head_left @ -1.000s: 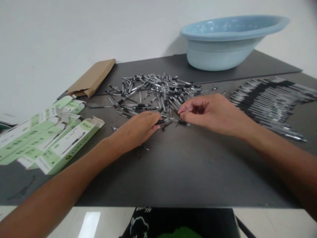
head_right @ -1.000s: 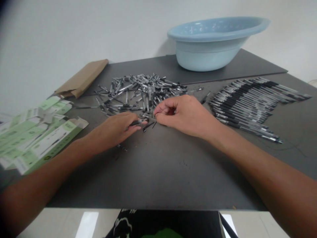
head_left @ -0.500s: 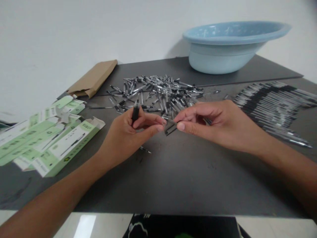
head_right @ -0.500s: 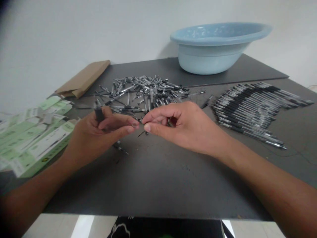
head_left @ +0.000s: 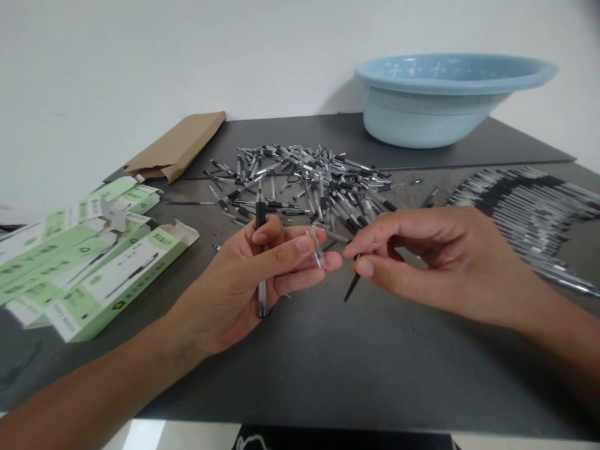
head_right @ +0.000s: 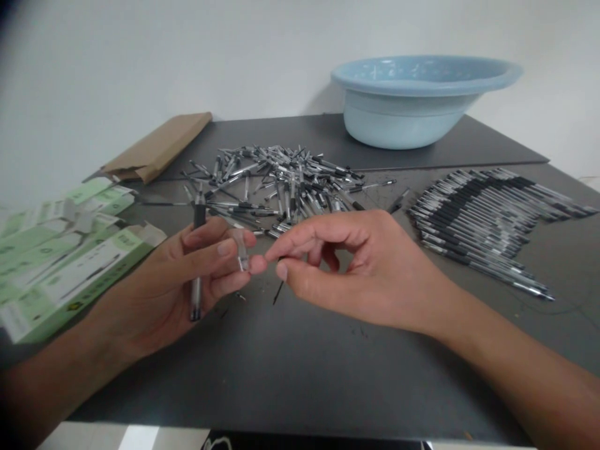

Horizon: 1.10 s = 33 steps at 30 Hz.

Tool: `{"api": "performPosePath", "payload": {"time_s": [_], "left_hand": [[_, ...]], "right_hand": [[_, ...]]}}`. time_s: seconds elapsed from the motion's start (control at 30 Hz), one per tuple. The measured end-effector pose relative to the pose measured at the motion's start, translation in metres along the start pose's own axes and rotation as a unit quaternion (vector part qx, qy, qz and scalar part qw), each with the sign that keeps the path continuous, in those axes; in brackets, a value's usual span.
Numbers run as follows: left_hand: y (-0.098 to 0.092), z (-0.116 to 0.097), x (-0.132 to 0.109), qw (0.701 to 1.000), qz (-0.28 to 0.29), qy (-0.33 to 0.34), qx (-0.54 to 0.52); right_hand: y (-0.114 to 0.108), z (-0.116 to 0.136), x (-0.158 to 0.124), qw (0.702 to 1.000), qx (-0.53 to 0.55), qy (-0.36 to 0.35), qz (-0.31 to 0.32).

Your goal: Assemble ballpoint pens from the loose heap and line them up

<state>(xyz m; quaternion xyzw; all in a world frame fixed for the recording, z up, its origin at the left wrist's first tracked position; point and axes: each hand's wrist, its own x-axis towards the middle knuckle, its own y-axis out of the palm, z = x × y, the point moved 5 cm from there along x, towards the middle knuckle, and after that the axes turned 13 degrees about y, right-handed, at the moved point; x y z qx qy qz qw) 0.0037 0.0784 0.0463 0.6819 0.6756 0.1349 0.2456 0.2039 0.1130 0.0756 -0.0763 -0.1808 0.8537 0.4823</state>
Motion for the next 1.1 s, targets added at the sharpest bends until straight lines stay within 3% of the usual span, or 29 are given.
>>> {"api": "performPosePath", "payload": {"time_s": [0.23,0.5,0.8,1.1], "left_hand": [[-0.002,0.004,0.0,0.999,-0.013,-0.021,-0.041],[-0.003,0.005,-0.002,1.0,0.003,-0.001,-0.007],[0.0,0.003,-0.003,0.998,0.009,0.04,-0.036],[0.001,0.002,-0.011,0.998,0.014,0.062,0.007]], "right_hand": [[0.004,0.004,-0.001,0.999,-0.013,-0.006,-0.048],[0.014,0.011,-0.001,0.998,0.006,-0.045,-0.035],[0.004,0.013,-0.009,0.991,-0.021,-0.064,-0.112],[0.003,0.014,-0.013,0.987,0.01,-0.096,-0.128]]}}
